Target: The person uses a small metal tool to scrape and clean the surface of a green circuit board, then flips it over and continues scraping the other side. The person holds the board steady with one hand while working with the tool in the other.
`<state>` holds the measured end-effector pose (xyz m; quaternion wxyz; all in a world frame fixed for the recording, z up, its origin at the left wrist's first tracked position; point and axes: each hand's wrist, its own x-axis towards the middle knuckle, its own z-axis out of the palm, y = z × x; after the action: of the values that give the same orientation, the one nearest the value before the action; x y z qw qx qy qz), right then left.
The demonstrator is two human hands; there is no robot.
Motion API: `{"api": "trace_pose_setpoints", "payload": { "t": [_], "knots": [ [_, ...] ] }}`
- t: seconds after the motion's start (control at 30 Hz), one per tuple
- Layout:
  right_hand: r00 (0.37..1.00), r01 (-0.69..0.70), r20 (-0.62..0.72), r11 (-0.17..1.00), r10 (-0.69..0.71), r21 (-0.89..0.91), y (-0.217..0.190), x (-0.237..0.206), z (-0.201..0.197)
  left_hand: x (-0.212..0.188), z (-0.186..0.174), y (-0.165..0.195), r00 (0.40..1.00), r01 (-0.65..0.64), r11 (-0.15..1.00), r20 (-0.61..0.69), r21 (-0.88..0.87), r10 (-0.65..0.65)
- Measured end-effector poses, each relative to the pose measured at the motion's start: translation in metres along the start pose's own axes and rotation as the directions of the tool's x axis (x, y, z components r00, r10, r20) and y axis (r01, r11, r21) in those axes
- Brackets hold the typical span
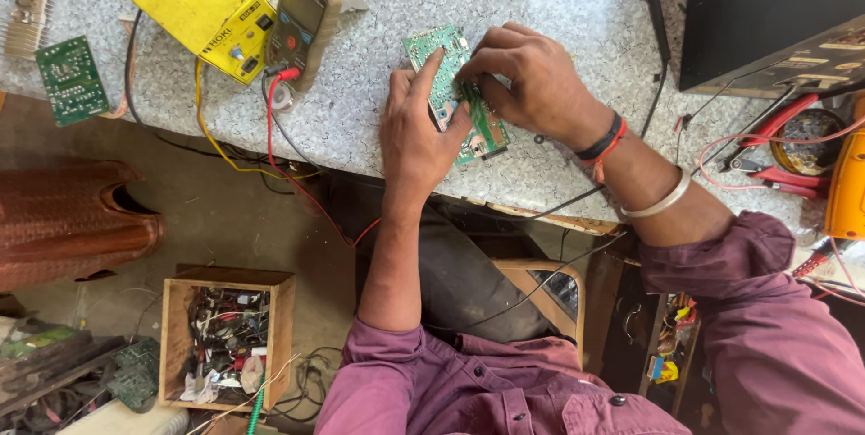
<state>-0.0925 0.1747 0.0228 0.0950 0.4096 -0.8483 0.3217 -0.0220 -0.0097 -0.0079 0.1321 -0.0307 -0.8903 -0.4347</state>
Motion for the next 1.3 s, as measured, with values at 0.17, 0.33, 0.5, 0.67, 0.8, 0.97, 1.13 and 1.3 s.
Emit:
{"api": "trace_pose_setpoints", "payload": {
  "t": [0.17, 0.33, 0.5, 0.67, 0.8, 0.97, 1.13, 1.3],
  "knots": [
    [1.0, 0.005, 0.002, 1.0, -0.005, -0.012, -0.0002, 0.0026, -0.0025, 0.0001, -0.0004, -0.0007, 1.0, -0.004, 1.0, 0.001, 0.016, 0.004],
    [1.0, 0.008, 0.013, 1.0, -0.008, -0.03, 0.0003, 0.002, -0.0045, 0.0004, 0.001, -0.0003, 1.0, 0.017, 1.0, 0.015, 0.014, -0.017],
    [0.999, 0.03, -0.009, 0.999, -0.03, -0.027, 0.0013, 0.0027, -0.0047, -0.0001, 0.0001, -0.0004, 1.0, -0.02, 1.0, -0.001, 0.016, 0.02],
    [1.0, 0.016, 0.02, 1.0, -0.016, 0.0, 0.0025, 0.0026, -0.0037, 0.0016, 0.0005, 0.0001, 1.0, 0.014, 1.0, 0.013, 0.014, -0.014],
    [1.0, 0.012, 0.006, 0.998, -0.012, -0.059, 0.0034, 0.0019, -0.0013, 0.0005, 0.0008, 0.0001, 0.999, 0.021, 1.0, 0.026, 0.019, -0.021],
    [1.0, 0.015, 0.013, 0.999, -0.015, -0.029, 0.004, 0.0004, -0.0027, 0.0008, 0.0012, -0.0007, 1.0, 0.007, 1.0, 0.014, 0.005, -0.007],
    [0.999, 0.025, 0.022, 0.998, -0.024, -0.065, 0.0014, 0.0007, -0.0033, 0.0002, 0.0018, -0.0003, 1.0, 0.004, 1.0, 0.012, 0.007, -0.004],
    [1.0, 0.014, -0.002, 0.996, -0.015, -0.093, -0.0004, 0.0025, -0.003, 0.0006, 0.0022, -0.0015, 1.0, 0.023, 1.0, 0.013, 0.014, -0.023]
  ]
}}
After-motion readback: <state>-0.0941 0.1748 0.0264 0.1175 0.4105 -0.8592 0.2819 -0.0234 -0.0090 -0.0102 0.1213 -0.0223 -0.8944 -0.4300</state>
